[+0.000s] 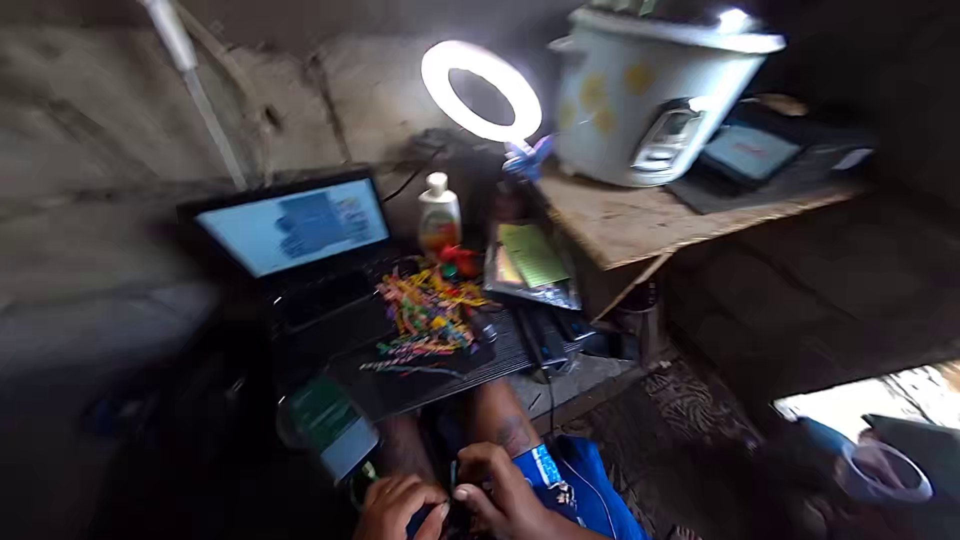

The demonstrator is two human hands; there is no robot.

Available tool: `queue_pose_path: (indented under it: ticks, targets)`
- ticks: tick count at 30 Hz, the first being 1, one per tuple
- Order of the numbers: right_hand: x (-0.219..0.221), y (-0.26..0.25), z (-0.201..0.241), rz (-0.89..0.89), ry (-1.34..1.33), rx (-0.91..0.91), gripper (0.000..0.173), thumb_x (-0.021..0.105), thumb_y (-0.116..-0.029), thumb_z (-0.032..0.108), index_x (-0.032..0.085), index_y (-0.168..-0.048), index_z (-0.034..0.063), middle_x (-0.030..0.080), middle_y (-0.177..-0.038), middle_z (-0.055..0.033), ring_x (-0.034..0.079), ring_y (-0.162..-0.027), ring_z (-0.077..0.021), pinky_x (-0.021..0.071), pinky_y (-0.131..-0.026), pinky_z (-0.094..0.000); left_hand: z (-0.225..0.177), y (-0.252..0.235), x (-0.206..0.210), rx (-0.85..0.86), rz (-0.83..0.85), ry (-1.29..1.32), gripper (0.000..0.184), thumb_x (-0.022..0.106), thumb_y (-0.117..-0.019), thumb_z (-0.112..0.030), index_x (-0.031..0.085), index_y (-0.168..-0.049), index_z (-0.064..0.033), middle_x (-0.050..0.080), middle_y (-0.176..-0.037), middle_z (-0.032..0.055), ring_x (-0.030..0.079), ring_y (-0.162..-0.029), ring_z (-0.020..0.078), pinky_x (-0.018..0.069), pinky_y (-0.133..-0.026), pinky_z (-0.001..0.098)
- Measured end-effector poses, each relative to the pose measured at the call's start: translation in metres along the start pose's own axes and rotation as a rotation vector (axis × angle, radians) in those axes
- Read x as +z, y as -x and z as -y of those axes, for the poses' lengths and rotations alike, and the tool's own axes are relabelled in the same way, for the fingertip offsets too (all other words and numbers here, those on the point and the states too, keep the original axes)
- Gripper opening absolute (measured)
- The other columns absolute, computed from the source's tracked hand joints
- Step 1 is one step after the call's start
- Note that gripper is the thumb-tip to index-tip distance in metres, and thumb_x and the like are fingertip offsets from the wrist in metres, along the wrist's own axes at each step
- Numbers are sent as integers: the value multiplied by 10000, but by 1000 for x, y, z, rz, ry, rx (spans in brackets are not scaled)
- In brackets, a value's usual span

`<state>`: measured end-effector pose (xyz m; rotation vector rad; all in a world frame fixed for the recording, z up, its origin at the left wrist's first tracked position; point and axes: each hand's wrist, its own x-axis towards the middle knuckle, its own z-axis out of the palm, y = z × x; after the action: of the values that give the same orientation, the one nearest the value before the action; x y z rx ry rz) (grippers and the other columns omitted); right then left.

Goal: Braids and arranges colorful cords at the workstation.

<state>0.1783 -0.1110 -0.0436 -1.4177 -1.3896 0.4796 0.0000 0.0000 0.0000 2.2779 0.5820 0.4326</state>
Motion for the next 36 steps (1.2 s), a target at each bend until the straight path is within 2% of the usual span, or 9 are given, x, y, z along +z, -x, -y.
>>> queue_pose_path:
  ticks: [3, 7, 13, 16, 18, 21, 27, 32, 36]
  targets:
    - [-5, -10, -13, -51, 175, -293, 314, 529, -1064, 360, 623, -1217, 102, 703, -1091, -74, 666, -1072, -167, 509, -996, -307, 4, 2, 4, -2, -84, 103, 178, 659, -922, -218, 765, -915, -74, 734, -882, 61, 695, -901, 204, 470, -942, 509]
    - [-4, -10, -13, 2, 253, -294, 278, 518, -1066, 363, 689, -1092, 146, 721, -1006, -16, 672, -1006, -125, 515, -947, -275, 7, 8, 8, 43, -175, 33, 152, 647, -927, -236, 748, -911, -124, 722, -864, 17, 680, -884, 143, 449, -965, 438]
    - [-11, -20, 7, 450, -530, 584, 273, 408, -1068, 210, 620, -925, 113, 625, -793, 106, 591, -741, 25, 507, -726, -192, 15, 10, 5, 77, -224, -262, 188, 600, -958, -306, 755, -932, -202, 719, -889, -14, 686, -900, 154, 443, -995, 463]
    - [-18, -16, 3, 478, -361, 324, 288, 470, -1074, 280, 640, -1101, 49, 657, -989, 19, 612, -929, -15, 511, -882, -246, 12, 10, -5, -44, -62, -11, 213, 604, -985, -244, 761, -984, -101, 727, -925, 59, 690, -951, 207, 431, -1011, 514]
    - [-24, -14, 2, 483, -143, 90, 477, 538, -1037, 460, 599, -1265, 45, 698, -1118, -73, 649, -1073, -120, 497, -1001, -396, 10, 11, -9, -96, 14, 137, 252, 582, -1016, -245, 744, -997, -53, 710, -923, 90, 674, -949, 215, 436, -986, 497]
    - [-27, -14, 3, 443, -57, -28, 489, 547, -1026, 472, 573, -1301, 69, 713, -1104, -70, 675, -1055, -112, 533, -984, -351, 8, 12, -12, -91, 78, 259, 276, 570, -1029, -232, 734, -1002, -12, 694, -915, 118, 655, -892, 192, 496, -856, 376]
    - [-22, -20, 4, 380, -157, 45, 297, 581, -1038, 333, 668, -1089, 54, 722, -1005, -27, 671, -952, -23, 550, -893, -217, 2, 13, -9, -64, 103, 285, 269, 579, -1030, -207, 737, -1011, 10, 697, -940, 131, 651, -910, 175, 510, -855, 307]
    - [-14, -28, 7, 323, -584, 469, 125, 577, -1019, 160, 647, -921, 124, 713, -801, 83, 674, -755, -8, 567, -755, -214, 5, 11, 5, 186, -237, -308, 183, 600, -994, -293, 732, -921, -189, 680, -858, -5, 655, -870, 159, 447, -972, 402]
    - [-5, -23, 12, 163, -518, 385, 69, 621, -979, 91, 584, -1038, 89, 688, -826, 67, 671, -742, -12, 583, -726, -210, 4, 8, 5, 192, -212, -299, 183, 597, -985, -291, 729, -923, -181, 677, -853, -1, 659, -858, 153, 462, -955, 389]
